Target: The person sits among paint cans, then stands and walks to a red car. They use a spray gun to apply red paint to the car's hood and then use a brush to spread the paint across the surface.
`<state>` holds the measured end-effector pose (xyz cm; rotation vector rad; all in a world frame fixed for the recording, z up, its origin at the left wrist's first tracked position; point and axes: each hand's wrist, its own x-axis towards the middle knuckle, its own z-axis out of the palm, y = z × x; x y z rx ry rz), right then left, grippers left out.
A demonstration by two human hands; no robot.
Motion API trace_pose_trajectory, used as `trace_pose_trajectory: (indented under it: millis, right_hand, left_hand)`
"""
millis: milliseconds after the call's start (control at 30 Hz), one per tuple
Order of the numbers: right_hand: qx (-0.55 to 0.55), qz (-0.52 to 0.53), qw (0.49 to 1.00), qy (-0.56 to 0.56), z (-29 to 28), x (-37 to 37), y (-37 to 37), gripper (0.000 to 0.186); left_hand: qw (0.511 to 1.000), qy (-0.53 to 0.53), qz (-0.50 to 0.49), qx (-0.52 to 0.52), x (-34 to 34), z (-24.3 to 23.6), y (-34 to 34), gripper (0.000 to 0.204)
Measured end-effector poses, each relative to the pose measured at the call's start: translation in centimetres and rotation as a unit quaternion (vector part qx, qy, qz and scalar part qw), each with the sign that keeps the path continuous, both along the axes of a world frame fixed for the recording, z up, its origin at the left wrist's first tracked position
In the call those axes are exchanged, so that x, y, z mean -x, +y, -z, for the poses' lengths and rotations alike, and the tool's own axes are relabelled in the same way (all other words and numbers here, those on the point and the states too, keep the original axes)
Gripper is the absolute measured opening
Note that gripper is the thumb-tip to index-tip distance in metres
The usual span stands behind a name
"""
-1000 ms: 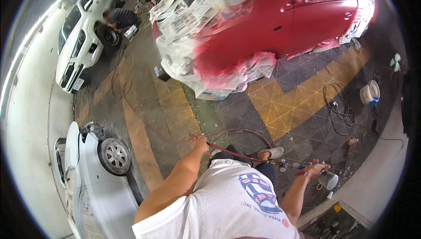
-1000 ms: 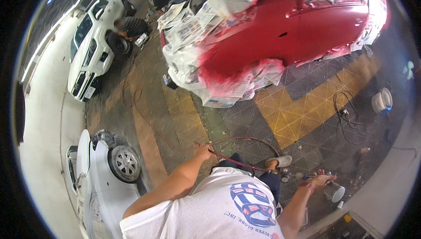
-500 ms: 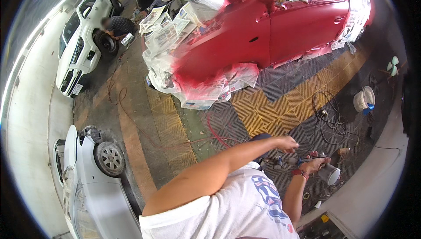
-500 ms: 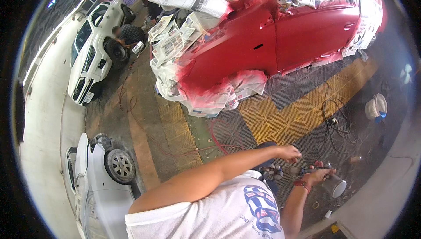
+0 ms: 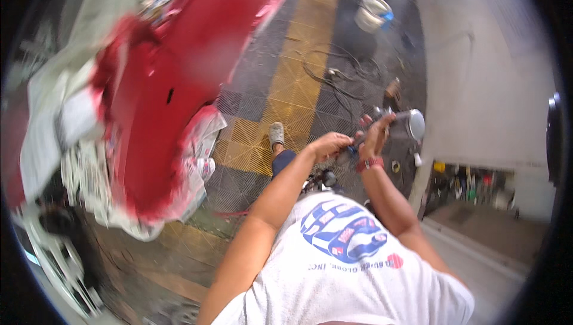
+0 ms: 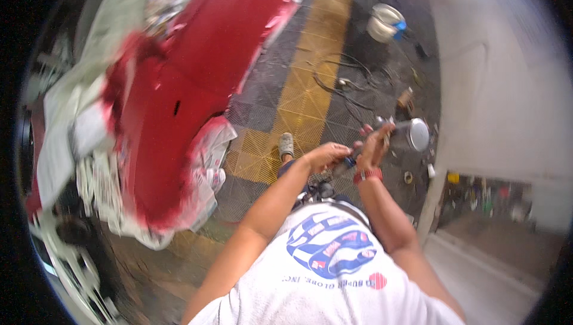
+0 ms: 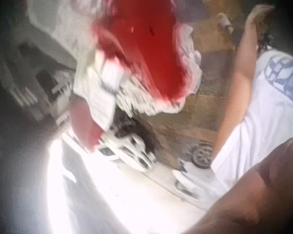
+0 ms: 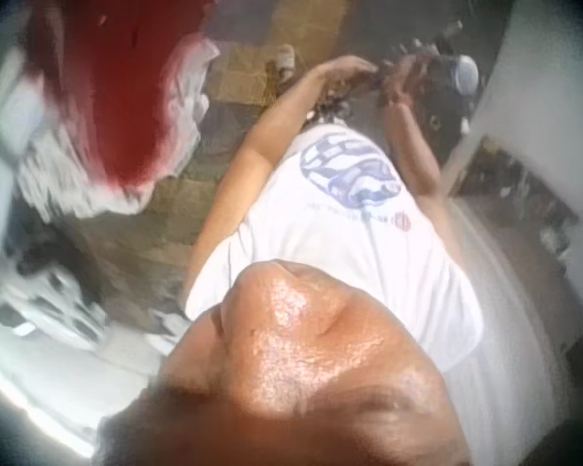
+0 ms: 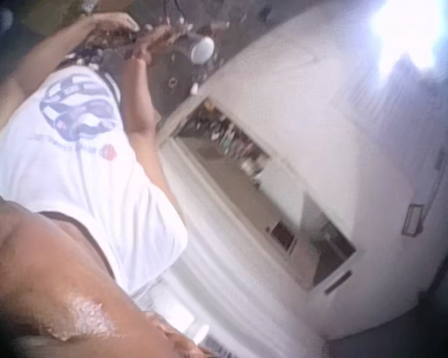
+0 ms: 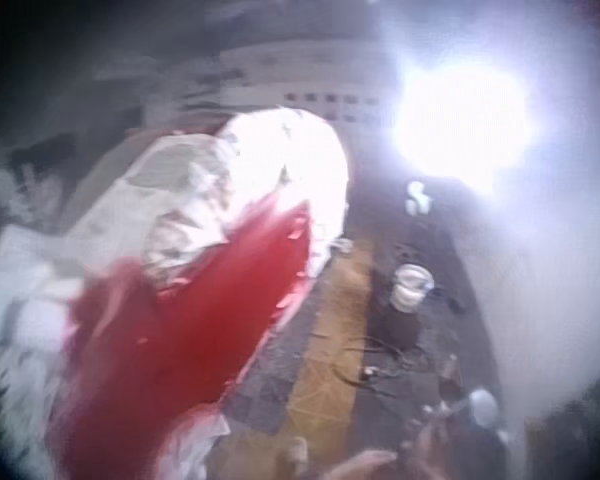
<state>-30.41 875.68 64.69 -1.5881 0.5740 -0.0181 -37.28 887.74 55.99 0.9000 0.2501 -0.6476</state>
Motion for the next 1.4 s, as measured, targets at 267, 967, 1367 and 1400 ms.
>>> trace_pose_trajectory:
  millis: [267,967,1367,1400]
  right_hand:
    - [0.019,0.095,0.995,0.035,-1.9,-9.1,6.0,0.096]
    - [-0.008,0.193,0.981,0.036,-0.2,-28.5,-5.7,0.081]
    - [-0.022,0.162,0.987,0.003,-0.4,-50.9,-28.6,0.080]
    - [-0.016,0.150,0.989,0.005,0.2,-52.4,-29.9,0.080]
  left_hand:
    - [0.990,0.048,0.094,0.093,-10.3,-2.5,7.6,0.014]
    - [0.958,0.065,0.258,-0.105,-27.4,-2.7,-0.4,0.079]
    - [0.783,0.002,0.128,-0.609,-6.3,5.8,3.2,0.068]
    - [0.754,0.027,0.126,-0.644,-4.0,5.8,2.8,0.069]
